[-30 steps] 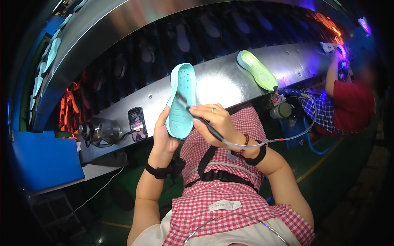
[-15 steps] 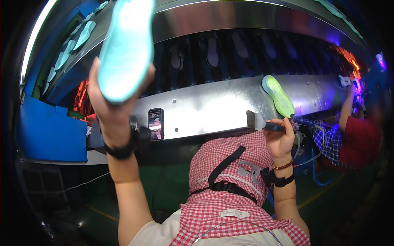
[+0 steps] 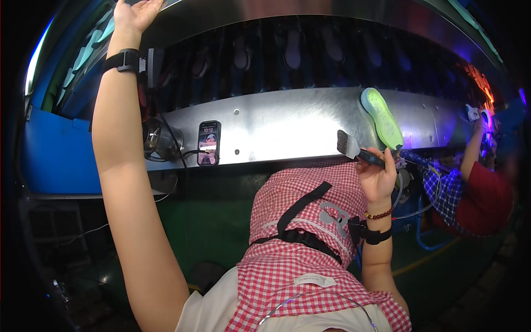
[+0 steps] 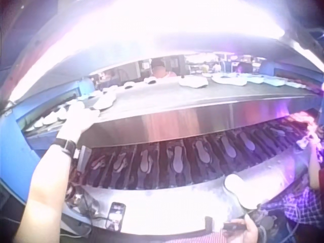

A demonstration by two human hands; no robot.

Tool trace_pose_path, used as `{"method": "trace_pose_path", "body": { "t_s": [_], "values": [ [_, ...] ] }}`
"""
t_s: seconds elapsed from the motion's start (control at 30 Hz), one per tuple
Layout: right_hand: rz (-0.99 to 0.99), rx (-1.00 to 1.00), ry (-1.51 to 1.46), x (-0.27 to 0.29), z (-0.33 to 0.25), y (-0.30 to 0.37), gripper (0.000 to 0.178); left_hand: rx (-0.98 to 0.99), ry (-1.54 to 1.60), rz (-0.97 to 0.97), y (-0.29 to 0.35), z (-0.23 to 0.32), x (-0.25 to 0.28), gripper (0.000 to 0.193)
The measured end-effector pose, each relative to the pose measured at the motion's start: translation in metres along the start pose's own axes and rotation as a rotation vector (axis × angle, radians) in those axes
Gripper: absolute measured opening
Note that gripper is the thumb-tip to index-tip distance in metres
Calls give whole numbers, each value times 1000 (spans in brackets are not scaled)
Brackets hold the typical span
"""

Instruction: Applying adhesive to the bottoms of shoe soles using a brush on a conveyor belt.

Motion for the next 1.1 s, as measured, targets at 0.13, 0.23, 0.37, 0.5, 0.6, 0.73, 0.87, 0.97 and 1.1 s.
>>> {"method": "trace_pose_path", "body": {
  "t_s": [0.13, 0.23, 0.37, 0.5, 0.6, 0.73, 0.87, 0.97, 1.1],
  "values": [
    [25, 35, 4, 15, -8, 2, 42, -52, -360, 64, 30, -12, -38, 66],
    [38, 24, -20, 20, -5, -1, 43, -129, -558, 21, 29, 0, -69, 62],
    [52, 61, -7, 36, -9, -8, 44, -126, -794, -208, 28, -47, -158, 33],
    [-4, 100, 19, 33, -14, -10, 47, -852, -1693, -967, 57, -76, -271, 17],
    [-33, 116, -35, 46, -19, -15, 36, -212, -1868, -558, -12, -111, -275, 61],
    [-43, 157, 30, 66, -29, -16, 27, -525, -2116, -612, -26, -143, -315, 61],
    [-15, 149, -15, 85, -35, -17, 27, -504, -2134, -763, -14, -198, -343, 64],
    [-16, 95, -32, 99, -25, -23, 24, -547, -2284, -737, -38, -220, -346, 63],
    [-34, 46, -73, 102, -18, -19, 22, -512, -2376, -668, -54, -248, -348, 69]
  ]
}}
Point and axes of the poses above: each hand's wrist, its own y-axis away from the middle knuckle, its own x-axis out of the back of the hand, z = x × y, the point moved 9 cm from there along -y, towards the middle knuckle, and after that the axes turned 6 degrees about -x, right-handed, at the moved point
